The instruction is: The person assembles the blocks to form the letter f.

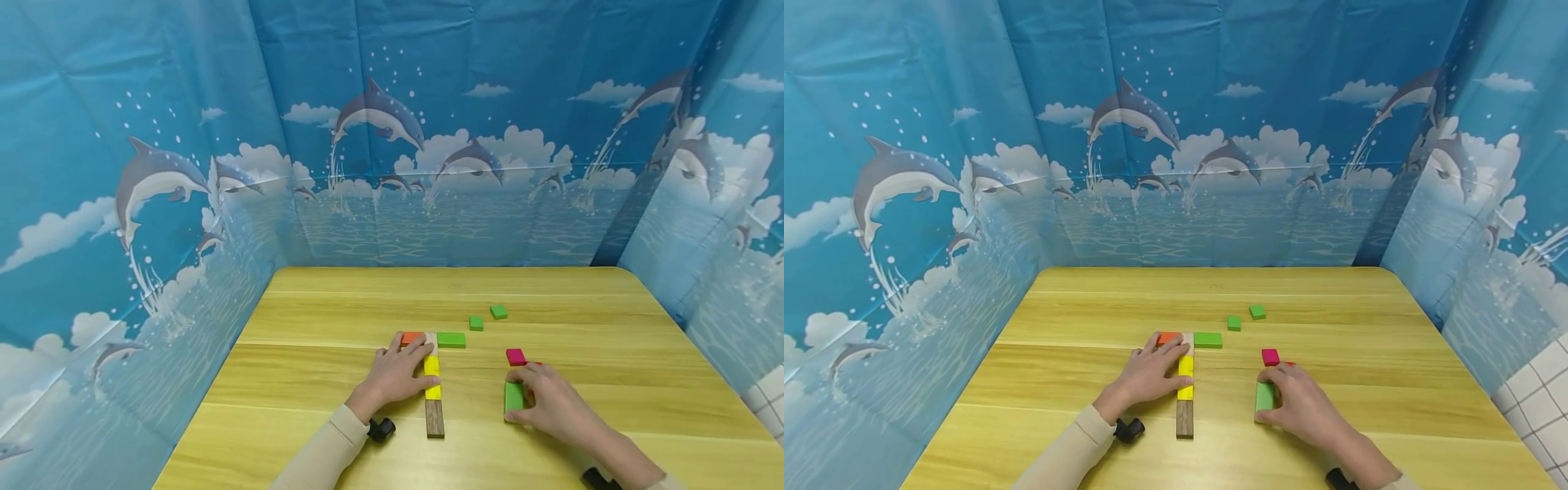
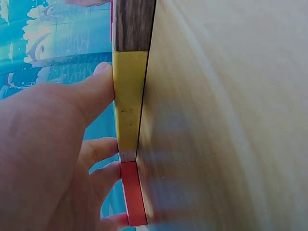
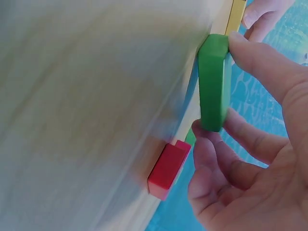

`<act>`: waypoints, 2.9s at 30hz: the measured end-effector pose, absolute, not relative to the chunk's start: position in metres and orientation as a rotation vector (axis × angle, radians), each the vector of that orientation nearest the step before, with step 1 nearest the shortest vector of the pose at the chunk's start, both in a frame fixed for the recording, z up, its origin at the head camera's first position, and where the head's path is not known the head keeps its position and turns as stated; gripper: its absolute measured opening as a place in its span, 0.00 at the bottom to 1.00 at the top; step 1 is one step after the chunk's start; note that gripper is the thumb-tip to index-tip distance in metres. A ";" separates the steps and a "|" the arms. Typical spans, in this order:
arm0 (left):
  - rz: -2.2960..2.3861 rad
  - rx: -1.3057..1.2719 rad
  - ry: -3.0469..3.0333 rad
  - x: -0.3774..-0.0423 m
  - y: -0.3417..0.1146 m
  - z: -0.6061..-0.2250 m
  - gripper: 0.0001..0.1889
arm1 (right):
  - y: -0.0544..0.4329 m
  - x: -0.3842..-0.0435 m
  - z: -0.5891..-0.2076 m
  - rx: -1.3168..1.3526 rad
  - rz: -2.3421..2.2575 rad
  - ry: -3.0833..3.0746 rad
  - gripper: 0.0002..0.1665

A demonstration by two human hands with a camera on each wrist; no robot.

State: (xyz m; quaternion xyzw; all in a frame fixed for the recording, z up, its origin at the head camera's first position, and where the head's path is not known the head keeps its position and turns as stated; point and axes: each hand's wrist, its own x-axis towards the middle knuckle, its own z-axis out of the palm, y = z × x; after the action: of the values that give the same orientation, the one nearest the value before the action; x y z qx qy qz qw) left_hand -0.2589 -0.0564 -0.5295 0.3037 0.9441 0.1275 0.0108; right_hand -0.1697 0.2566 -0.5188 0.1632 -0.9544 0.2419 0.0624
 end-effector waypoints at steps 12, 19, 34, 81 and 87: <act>0.423 0.964 2.942 -0.260 -0.059 -0.533 0.40 | 0.248 -0.165 -0.517 0.506 1.172 -2.882 0.33; 0.434 0.970 2.945 -0.261 -0.059 -0.536 0.40 | 0.247 -0.168 -0.519 0.456 1.276 -2.903 0.32; 0.400 0.966 2.960 -0.266 -0.059 -0.542 0.41 | 0.237 -0.178 -0.524 0.248 1.410 -2.837 0.30; 0.358 0.950 2.975 -0.268 -0.055 -0.540 0.39 | 0.196 -0.234 -0.493 0.305 1.431 -2.659 0.31; 0.370 0.941 2.970 -0.268 -0.055 -0.539 0.40 | 0.188 -0.245 -0.496 0.286 1.440 -2.652 0.31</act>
State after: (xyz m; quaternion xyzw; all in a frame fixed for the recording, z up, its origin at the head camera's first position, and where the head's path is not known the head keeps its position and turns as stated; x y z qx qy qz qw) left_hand -0.2684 -0.0548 -0.5386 0.3000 0.9466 0.1179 0.0020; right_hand -0.2446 0.1883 -0.4964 0.0941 -0.8735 0.4744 0.0553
